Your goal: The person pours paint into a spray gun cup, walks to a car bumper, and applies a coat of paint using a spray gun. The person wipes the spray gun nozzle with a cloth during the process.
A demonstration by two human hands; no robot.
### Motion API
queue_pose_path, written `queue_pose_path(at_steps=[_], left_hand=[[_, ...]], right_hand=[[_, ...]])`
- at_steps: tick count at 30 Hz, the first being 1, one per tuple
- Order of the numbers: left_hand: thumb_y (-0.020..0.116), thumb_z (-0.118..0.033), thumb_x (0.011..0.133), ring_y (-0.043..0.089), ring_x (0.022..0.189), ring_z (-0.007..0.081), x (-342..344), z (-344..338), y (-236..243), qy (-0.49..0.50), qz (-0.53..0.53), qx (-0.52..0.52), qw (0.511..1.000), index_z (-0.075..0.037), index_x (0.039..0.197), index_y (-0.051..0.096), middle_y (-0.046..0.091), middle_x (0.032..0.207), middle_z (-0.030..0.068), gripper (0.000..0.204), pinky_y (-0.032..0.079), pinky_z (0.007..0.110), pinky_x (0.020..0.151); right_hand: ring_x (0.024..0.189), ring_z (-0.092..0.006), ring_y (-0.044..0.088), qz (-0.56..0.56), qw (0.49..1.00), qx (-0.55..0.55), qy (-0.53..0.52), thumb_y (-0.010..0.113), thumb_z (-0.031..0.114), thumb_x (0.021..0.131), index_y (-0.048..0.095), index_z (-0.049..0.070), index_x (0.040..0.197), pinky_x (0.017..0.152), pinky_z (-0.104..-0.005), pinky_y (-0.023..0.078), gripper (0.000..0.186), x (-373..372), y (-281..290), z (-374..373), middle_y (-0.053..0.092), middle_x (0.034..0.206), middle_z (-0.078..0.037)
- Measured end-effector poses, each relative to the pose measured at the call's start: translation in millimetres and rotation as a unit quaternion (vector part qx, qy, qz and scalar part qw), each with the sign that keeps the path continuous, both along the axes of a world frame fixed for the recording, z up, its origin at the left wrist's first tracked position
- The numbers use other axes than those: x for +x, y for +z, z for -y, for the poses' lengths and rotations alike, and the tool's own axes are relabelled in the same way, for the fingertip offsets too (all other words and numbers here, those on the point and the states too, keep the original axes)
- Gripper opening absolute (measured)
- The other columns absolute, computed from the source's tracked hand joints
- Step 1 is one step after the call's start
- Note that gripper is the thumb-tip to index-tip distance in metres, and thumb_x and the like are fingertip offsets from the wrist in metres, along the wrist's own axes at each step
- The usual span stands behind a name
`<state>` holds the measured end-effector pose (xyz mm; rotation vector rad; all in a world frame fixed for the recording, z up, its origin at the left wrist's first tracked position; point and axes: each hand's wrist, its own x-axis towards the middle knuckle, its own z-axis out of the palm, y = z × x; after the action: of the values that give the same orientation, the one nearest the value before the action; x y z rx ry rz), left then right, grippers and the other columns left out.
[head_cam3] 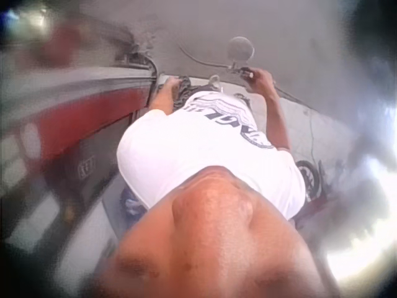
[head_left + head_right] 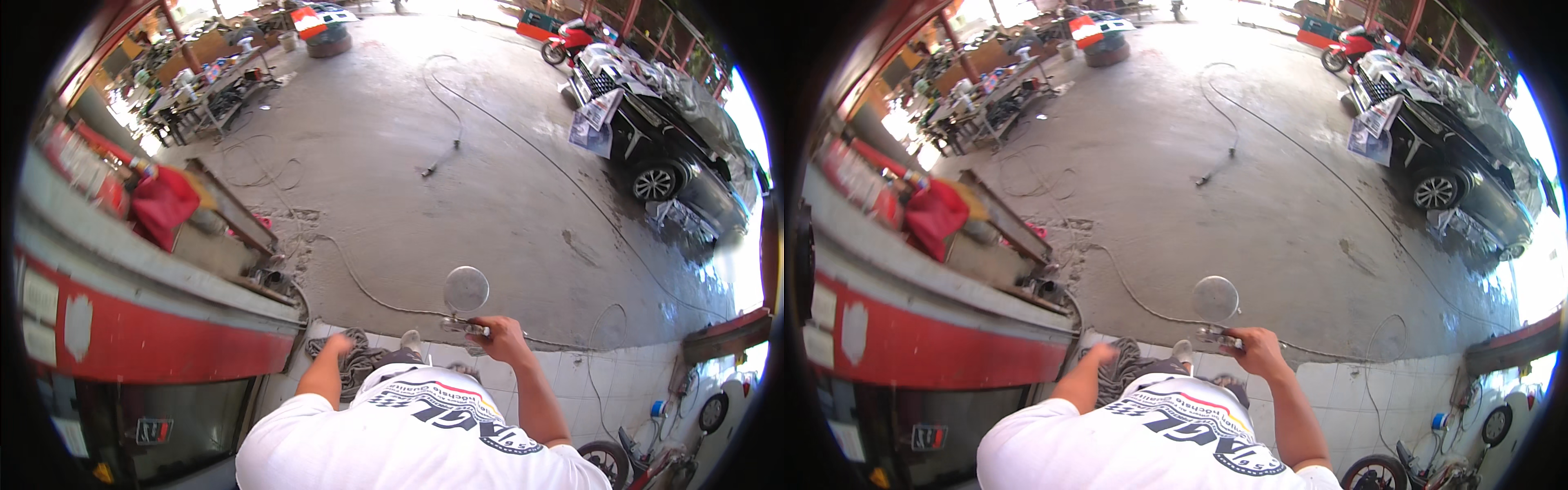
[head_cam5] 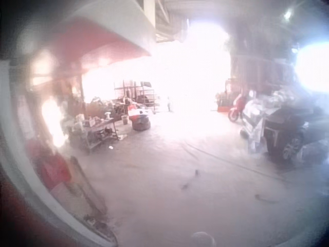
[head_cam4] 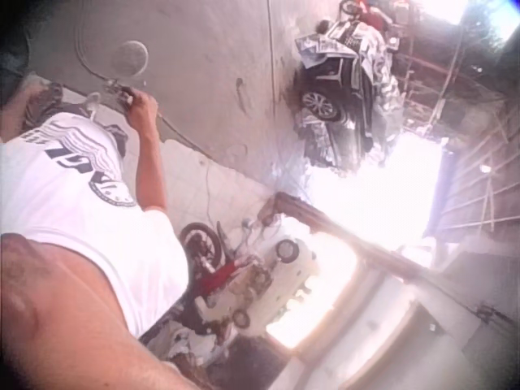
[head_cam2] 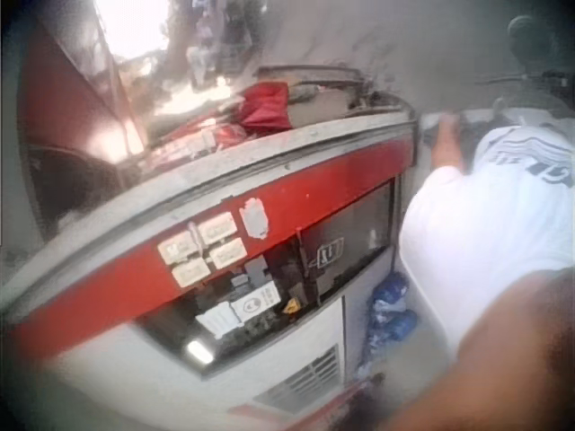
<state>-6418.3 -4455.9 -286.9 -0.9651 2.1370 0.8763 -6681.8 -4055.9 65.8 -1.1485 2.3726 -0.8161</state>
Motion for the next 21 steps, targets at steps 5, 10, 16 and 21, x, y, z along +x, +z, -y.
queue_pose_path(at_steps=[5,10,16,21], left_hand=[[0.07,-0.039,0.086,0.067,0.107,0.0353,-331,64,72,0.004,-0.208,-0.057,0.976,-0.004,0.11,0.072,0.072,0.111,0.0187,0.043,0.054,0.044,0.091],[0.071,-0.035,0.087,0.07,0.1,0.0341,-582,100,104,-0.065,-0.234,0.044,0.969,-0.006,0.11,0.073,0.073,0.108,0.0177,0.037,0.055,0.042,0.088],[0.071,-0.033,0.085,0.069,0.102,0.0345,-781,210,-25,-0.159,-0.075,-0.019,0.984,-0.009,0.11,0.074,0.073,0.11,0.0153,0.035,0.054,0.044,0.089],[0.069,-0.034,0.084,0.068,0.103,0.0361,-913,274,-124,-0.262,0.096,0.011,0.96,-0.011,0.108,0.075,0.073,0.109,0.0161,0.034,0.054,0.045,0.09]], right_hand=[[0.083,-0.0339,0.069,0.059,0.997,0.053,0.006,0.078,0.032,0.083,0.074,0.017,0.11,0.073,-0.0429,0.054,0.031,-165,4,64,0.072,0.087,-0.014],[0.083,-0.0345,0.069,0.027,0.999,-0.027,-0.027,0.078,0.03,0.081,0.075,0.018,0.108,0.072,-0.044,0.053,0.029,-355,-80,151,0.071,0.085,-0.013],[0.083,-0.0299,0.067,-0.015,0.997,-0.001,0.076,0.073,0.018,0.077,0.073,0.018,0.102,0.073,-0.0427,0.049,0.025,-656,-168,245,0.07,0.084,-0.005],[0.084,-0.0209,0.062,-0.033,0.992,0.011,0.121,0.07,0.013,0.073,0.071,0.021,0.099,0.077,-0.0373,0.044,0.027,-842,-251,324,0.067,0.085,0.003]])
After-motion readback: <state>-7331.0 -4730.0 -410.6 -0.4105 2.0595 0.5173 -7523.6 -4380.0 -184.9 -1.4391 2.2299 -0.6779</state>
